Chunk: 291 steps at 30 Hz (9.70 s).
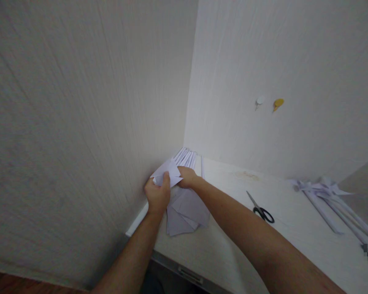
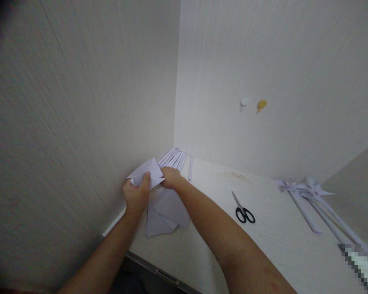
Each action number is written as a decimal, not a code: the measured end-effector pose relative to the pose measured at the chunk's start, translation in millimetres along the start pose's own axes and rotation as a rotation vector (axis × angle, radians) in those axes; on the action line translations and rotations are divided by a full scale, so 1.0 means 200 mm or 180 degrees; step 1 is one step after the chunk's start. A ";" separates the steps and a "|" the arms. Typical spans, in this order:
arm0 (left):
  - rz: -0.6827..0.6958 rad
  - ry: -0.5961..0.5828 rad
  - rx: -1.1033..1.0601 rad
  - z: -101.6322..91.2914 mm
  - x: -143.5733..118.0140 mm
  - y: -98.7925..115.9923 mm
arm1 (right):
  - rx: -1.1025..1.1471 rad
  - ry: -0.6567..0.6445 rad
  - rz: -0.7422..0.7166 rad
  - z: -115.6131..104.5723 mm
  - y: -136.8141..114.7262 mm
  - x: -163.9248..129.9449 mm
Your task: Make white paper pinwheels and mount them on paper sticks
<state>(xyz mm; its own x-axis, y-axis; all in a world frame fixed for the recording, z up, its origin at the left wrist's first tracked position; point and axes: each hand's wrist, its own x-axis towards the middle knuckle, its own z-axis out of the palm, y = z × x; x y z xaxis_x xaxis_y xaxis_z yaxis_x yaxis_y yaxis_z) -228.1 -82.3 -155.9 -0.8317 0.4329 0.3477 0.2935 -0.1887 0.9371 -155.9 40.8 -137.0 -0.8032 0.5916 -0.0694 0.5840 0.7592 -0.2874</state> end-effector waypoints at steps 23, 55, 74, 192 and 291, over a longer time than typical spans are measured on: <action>-0.0107 -0.1277 -0.2170 0.64 -0.41 0.95 | 0.3707 0.3675 -0.0467 -0.88 0.30 -1.46; 0.0176 -0.2950 -0.1432 0.72 -0.60 1.16 | 0.2060 0.4704 -0.0023 -0.91 0.33 -1.67; 0.0445 -0.3151 -0.1339 0.71 -0.61 1.20 | 0.2258 0.5201 -0.0188 -0.89 0.31 -1.62; -0.0634 -0.3856 -0.1993 0.67 -0.51 1.20 | 0.3461 0.3194 -0.0448 -0.86 0.35 -1.64; 0.2297 -0.2694 -0.0264 0.64 -0.45 1.16 | 0.3277 0.3174 -0.0003 -0.84 0.43 -1.57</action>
<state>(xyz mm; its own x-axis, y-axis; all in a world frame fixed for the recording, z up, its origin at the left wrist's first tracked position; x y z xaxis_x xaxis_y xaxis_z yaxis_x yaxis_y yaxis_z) -24.2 -51.7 33.7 0.1199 0.6530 0.7478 0.5197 -0.6830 0.5132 166.4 -35.0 21.3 -0.1354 0.8586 0.4944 -0.1063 0.4835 -0.8688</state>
